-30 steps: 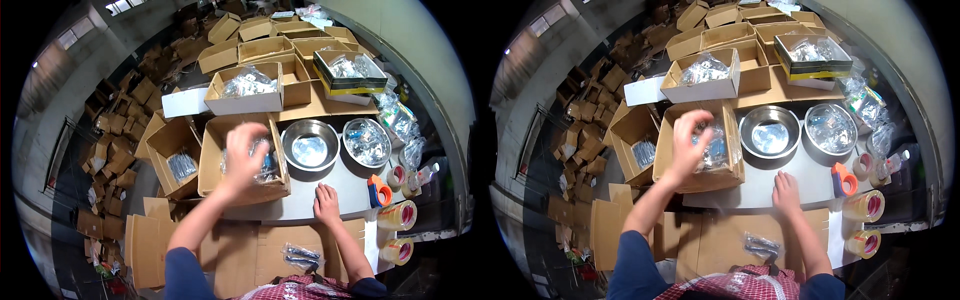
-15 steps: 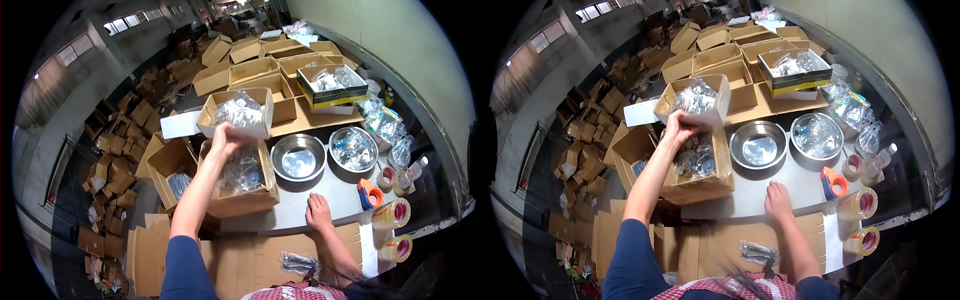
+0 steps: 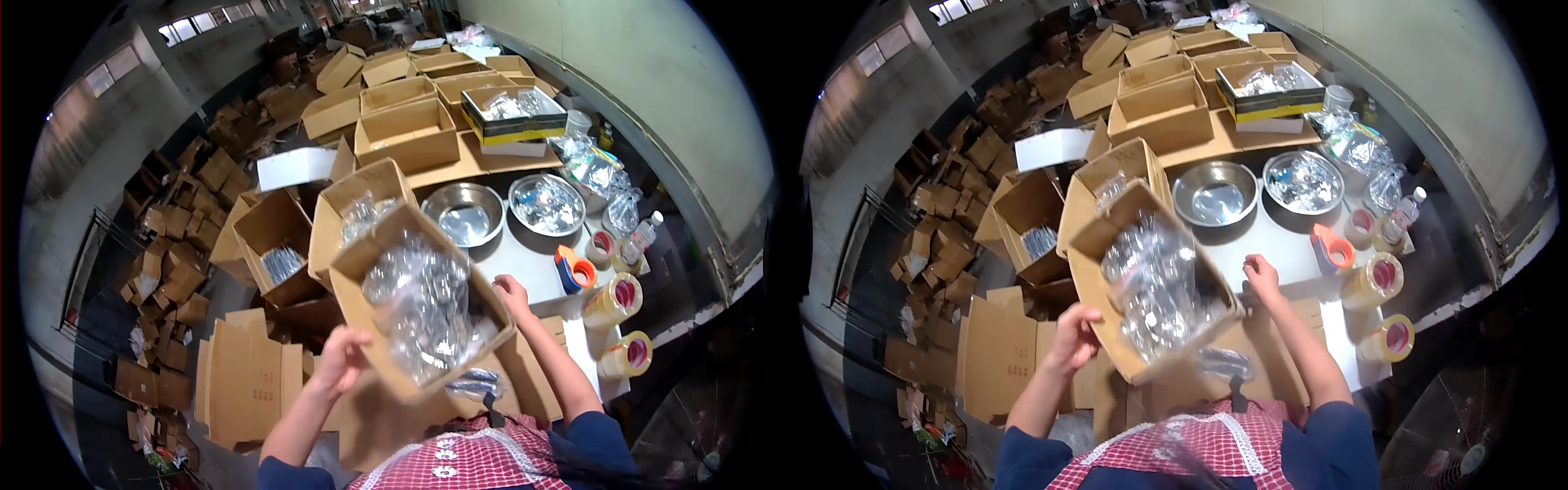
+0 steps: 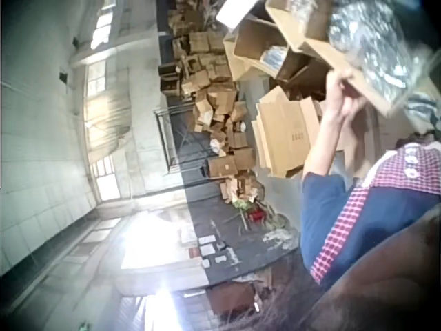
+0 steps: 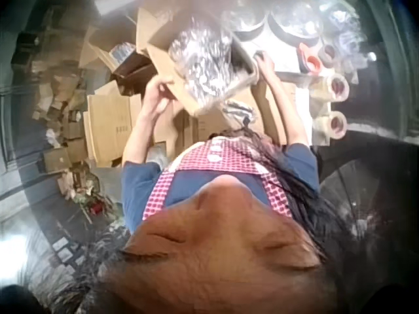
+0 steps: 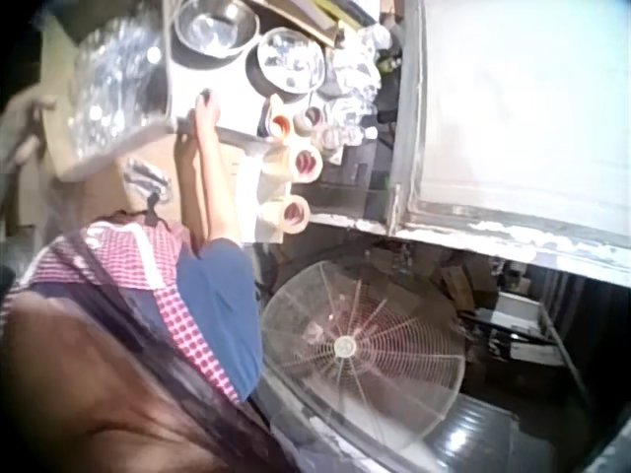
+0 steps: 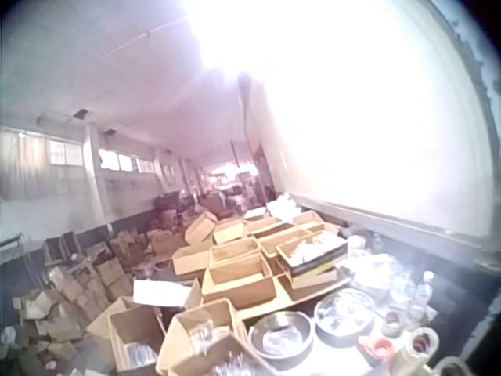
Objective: The person gathers various metal hardware components from separate cardboard boxes, places them into a small cardboard box, and seals the box with tape using a tape dispenser.
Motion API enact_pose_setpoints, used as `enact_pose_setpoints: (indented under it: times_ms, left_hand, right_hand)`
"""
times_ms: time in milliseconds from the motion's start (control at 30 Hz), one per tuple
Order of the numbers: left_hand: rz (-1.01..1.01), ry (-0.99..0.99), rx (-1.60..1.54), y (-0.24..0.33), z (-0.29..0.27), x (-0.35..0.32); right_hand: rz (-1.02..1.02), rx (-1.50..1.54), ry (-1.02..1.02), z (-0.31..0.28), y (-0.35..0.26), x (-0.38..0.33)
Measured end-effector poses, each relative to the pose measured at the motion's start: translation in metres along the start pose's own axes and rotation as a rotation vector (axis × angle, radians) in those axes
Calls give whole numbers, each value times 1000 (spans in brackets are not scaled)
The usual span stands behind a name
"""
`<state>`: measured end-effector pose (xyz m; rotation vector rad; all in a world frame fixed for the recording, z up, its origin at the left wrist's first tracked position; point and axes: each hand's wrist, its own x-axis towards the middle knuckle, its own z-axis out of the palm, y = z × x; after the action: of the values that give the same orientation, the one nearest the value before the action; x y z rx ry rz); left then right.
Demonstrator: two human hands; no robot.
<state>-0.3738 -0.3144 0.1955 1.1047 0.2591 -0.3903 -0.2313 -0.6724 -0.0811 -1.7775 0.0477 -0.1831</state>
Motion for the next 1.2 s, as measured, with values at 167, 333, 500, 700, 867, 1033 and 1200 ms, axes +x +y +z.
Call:
enact_pose_setpoints:
  times_ms: [167, 333, 500, 700, 867, 1033, 1200]
  left_hand:
    - [-134, 162, 100, -104, -24, -50]
    - [-206, 190, -38, -145, 24, -32]
    - [-109, 3, -258, -195, 35, 22]
    - [-35, -16, -383, -208, 88, 134]
    - [102, -392, 81, -222, 74, 158]
    - [83, -178, 697, -144, 17, 117]
    - [171, -116, 919, -57, -57, 102]
  right_hand:
    - [590, 395, -726, -18, -132, -50]
    - [127, 15, -977, -58, -126, -105]
    - [415, 232, -182, -118, -103, -127]
    - [-54, 232, 141, -103, -154, -113]
    - [-546, -311, -250, -11, -248, -62]
    - [-906, -762, -303, 72, -290, -6]
    - [-923, -824, -422, 119, -272, 38]
